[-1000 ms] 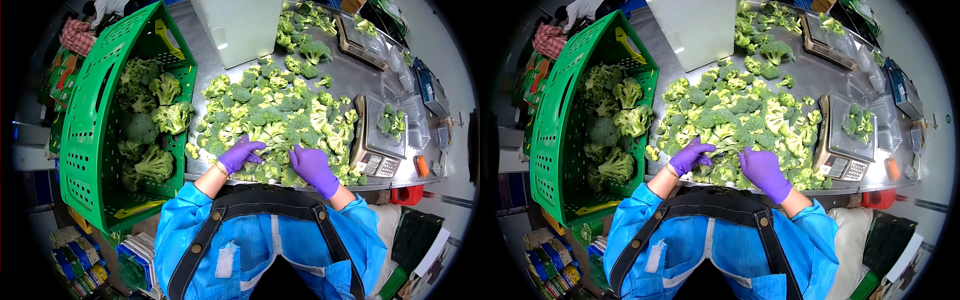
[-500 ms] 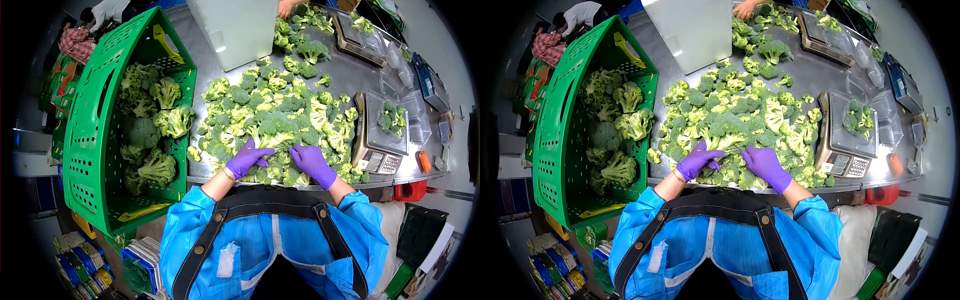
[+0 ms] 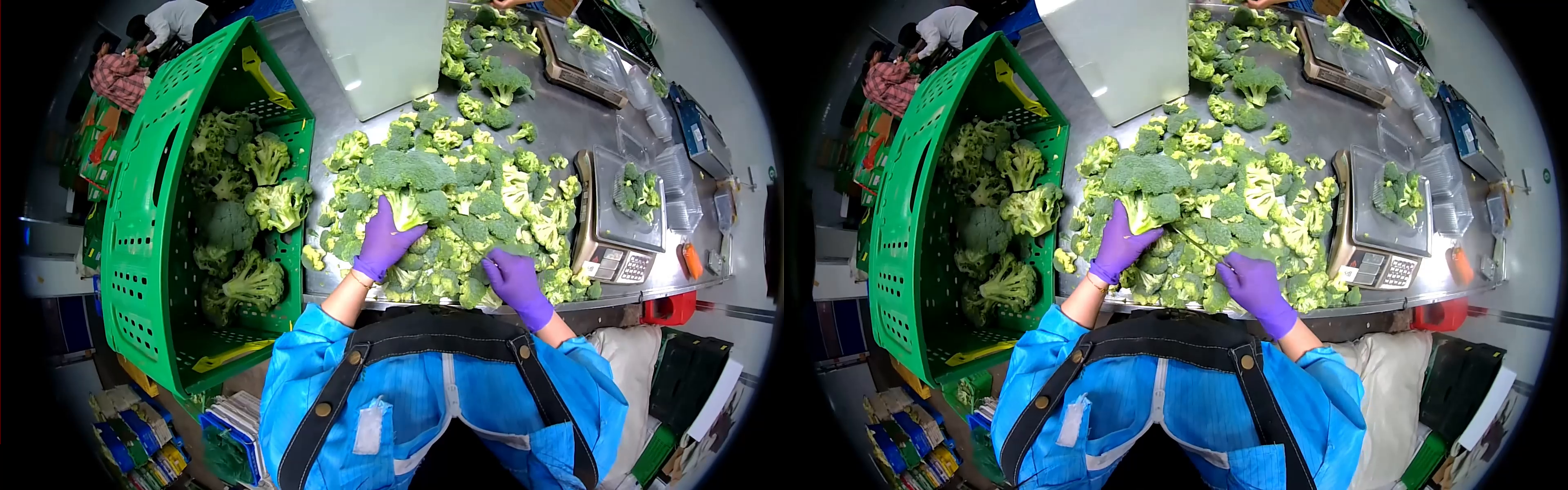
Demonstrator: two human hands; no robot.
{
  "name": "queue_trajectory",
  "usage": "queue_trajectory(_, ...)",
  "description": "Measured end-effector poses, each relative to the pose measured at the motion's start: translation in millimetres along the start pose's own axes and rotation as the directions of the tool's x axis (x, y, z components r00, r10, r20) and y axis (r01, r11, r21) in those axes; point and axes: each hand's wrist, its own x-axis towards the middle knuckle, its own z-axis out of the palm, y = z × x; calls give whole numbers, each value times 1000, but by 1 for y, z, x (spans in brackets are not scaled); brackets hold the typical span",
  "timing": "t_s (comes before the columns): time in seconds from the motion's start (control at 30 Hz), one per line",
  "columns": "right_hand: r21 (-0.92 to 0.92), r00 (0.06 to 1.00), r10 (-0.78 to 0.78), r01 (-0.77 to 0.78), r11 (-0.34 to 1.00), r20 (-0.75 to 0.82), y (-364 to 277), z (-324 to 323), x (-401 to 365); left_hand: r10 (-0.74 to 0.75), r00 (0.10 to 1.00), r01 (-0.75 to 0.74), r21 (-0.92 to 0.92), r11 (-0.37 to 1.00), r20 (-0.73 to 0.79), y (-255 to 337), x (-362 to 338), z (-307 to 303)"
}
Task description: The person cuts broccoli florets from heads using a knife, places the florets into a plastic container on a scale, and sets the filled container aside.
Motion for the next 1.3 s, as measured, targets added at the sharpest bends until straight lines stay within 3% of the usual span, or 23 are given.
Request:
queue_trajectory(0.07, -3, 998, -64, 64, 998, 17, -8, 12, 14, 7, 1000, -7, 43, 999, 5, -3, -4, 1)
queue_trajectory(0.13, -27, 996, -69, 71, 997, 50, -7, 18, 24, -23, 999, 33, -239, 970, 46, -18, -4, 8)
queue_trajectory(0.17, -37, 992, -125, 126, 991, 17, -5, 21, 30, -203, 923, 348, -483, 804, 327, 17, -4, -16)
queue_trajectory(0.23, -47, 983, -185, 184, 982, -12, -4, 21, 37, -187, 912, 351, -460, 816, 365, 15, -9, -16)
queue_trajectory(0.3, -58, 956, -287, 291, 955, 60, -6, 16, 41, -157, 880, 381, -469, 797, 449, 12, -10, -15)
queue_trajectory(0.47, -136, 973, -211, 222, 966, 89, -11, 18, 46, -214, 841, 415, -339, 844, 497, 19, -6, -9)
queue_trajectory(0.57, -184, 987, -143, 155, 971, 73, -16, 27, 50, -154, 888, 298, -290, 910, 433, 14, -6, -4)
queue_trajectory(0.63, -211, 992, -108, 119, 970, 62, -15, 32, 54, -46, 943, 61, -37, 997, 330, 12, -8, -2)
queue_trajectory(0.73, -271, 988, -87, 119, 955, 125, -1, 33, 57, -90, 942, 107, -36, 994, 322, 17, -8, -6)
queue_trajectory(0.8, -41, 962, -185, 197, 980, 202, 12, 27, 56, -68, 942, 75, -8, 997, 330, 19, -12, -6)
queue_trajectory(0.93, -32, 968, -137, 147, 989, 209, 2, 22, 34, -59, 934, 37, 70, 997, 353, 15, -21, -1)
queue_trajectory(1.0, 18, 975, -17, 13, 1000, 224, -9, 22, 19, -55, 953, 37, 64, 997, 297, 4, -36, 7)
queue_trajectory(1.07, -24, 974, -45, 52, 998, 221, -5, 25, 1, -17, 990, 14, 22, 1000, 142, -3, -47, 9)
queue_trajectory(1.1, -23, 990, -58, 62, 998, 131, -4, 26, -7, -116, 971, 97, 100, 990, 210, -3, -51, 10)
queue_trajectory(1.13, -26, 997, -67, 68, 997, 43, -4, 26, -14, -121, 968, 100, 101, 990, 219, -4, -54, 12)
queue_trajectory(1.23, 6, 994, -82, 83, 997, -78, -1, 29, -28, 96, 978, -101, 23, 995, 186, -5, -56, 21)
queue_trajectory(1.27, 3, 985, -107, 108, 994, -138, 1, 30, -32, 96, 977, -101, 21, 995, 190, 0, -55, 19)
queue_trajectory(1.3, 54, 995, -7, 13, 998, -102, 5, 33, -36, 36, 963, -38, 3, 999, 267, 9, -52, 15)
